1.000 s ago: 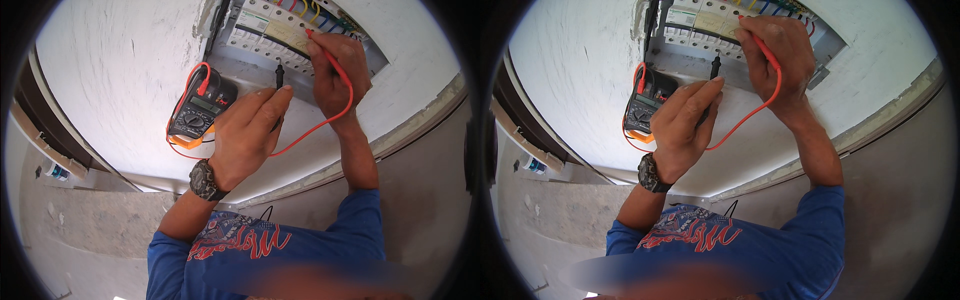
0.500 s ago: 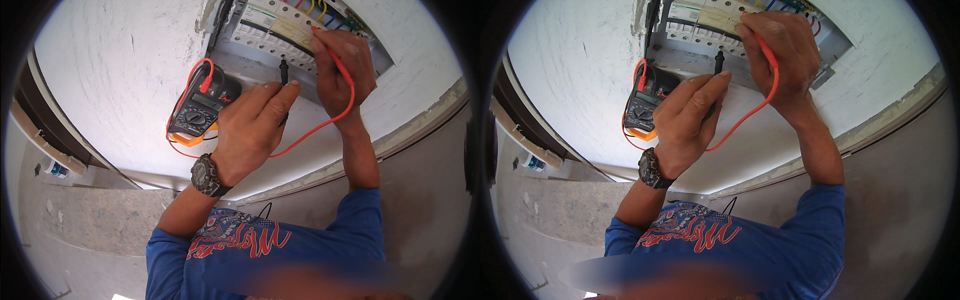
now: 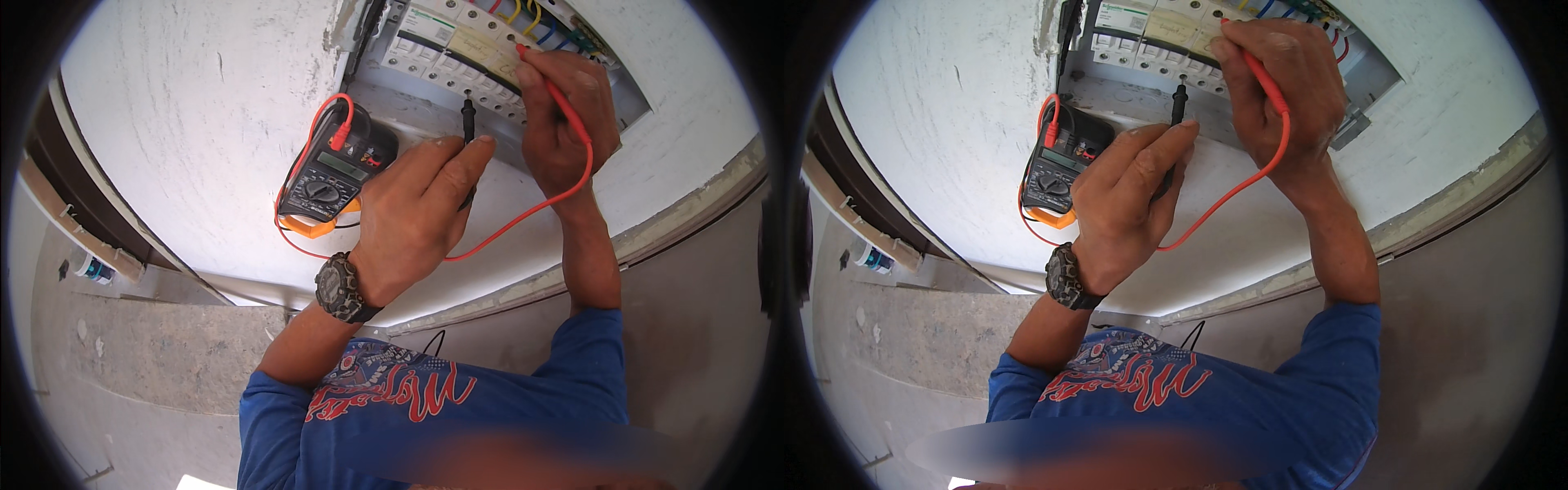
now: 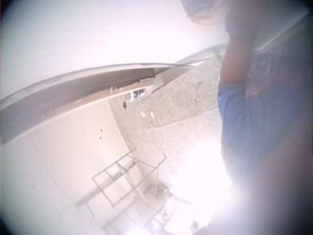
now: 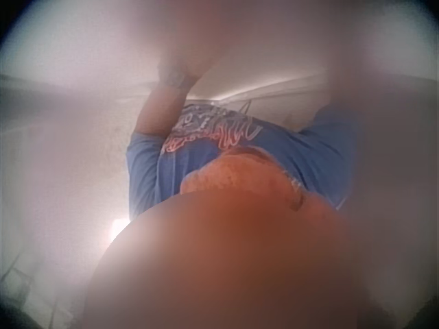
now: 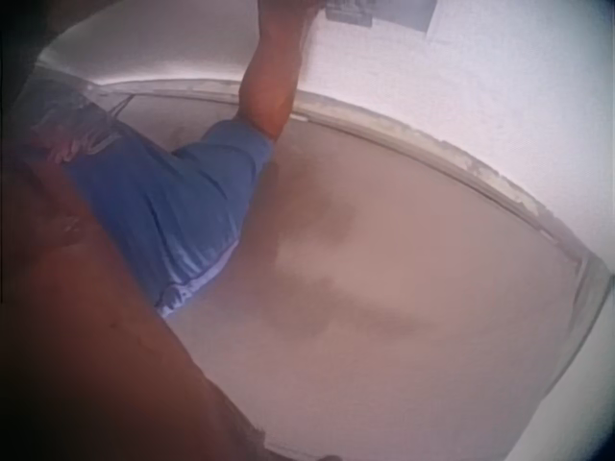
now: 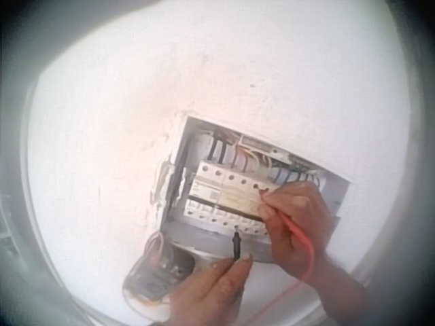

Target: The person uses a digital multimeter to test voltage at multiple terminals inside a wall-mounted electrical panel. They repeatedly place the red and black probes on different breaker terminals and observe the multimeter display throughout the clip.

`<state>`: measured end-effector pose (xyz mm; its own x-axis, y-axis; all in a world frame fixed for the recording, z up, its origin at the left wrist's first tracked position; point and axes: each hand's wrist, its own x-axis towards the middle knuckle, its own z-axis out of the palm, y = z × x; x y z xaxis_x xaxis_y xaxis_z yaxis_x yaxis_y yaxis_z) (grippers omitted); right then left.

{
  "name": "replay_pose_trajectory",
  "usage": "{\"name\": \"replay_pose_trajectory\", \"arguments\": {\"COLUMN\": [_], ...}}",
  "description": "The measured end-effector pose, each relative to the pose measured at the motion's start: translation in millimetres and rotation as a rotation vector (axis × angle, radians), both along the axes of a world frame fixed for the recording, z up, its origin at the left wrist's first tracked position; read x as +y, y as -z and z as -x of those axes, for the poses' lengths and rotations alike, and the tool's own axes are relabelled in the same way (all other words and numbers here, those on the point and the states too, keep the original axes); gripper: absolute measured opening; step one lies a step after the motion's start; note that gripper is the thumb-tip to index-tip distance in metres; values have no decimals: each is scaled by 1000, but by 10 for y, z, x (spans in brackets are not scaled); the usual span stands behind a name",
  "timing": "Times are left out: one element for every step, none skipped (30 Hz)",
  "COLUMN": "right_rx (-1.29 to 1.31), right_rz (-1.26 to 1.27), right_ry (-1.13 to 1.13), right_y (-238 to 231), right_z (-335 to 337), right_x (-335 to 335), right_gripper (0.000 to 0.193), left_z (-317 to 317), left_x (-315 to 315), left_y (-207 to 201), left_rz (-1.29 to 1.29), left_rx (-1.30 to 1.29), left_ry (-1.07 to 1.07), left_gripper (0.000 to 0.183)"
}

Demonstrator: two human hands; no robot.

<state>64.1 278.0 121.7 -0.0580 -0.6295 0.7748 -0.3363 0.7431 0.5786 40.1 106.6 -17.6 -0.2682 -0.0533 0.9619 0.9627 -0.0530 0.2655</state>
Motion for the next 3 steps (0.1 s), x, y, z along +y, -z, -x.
{"name": "replay_pose_trajectory", "arguments": {"right_rx": [-10,-18,-16], "right_rz": [12,23,22], "right_ry": [3,8,9], "right_y": [9,9,2], "right_z": [-10,-25,-26], "right_x": [-1,-1,-1], "right_gripper": [18,18,18], "left_z": [-1,5,8], "left_x": [0,7,14], "left_y": [5,5,1], "left_rz": [-5,-12,-12], "left_rx": [-4,-6,-4], "left_ry": [2,6,7], "left_gripper": [50,50,50]}}
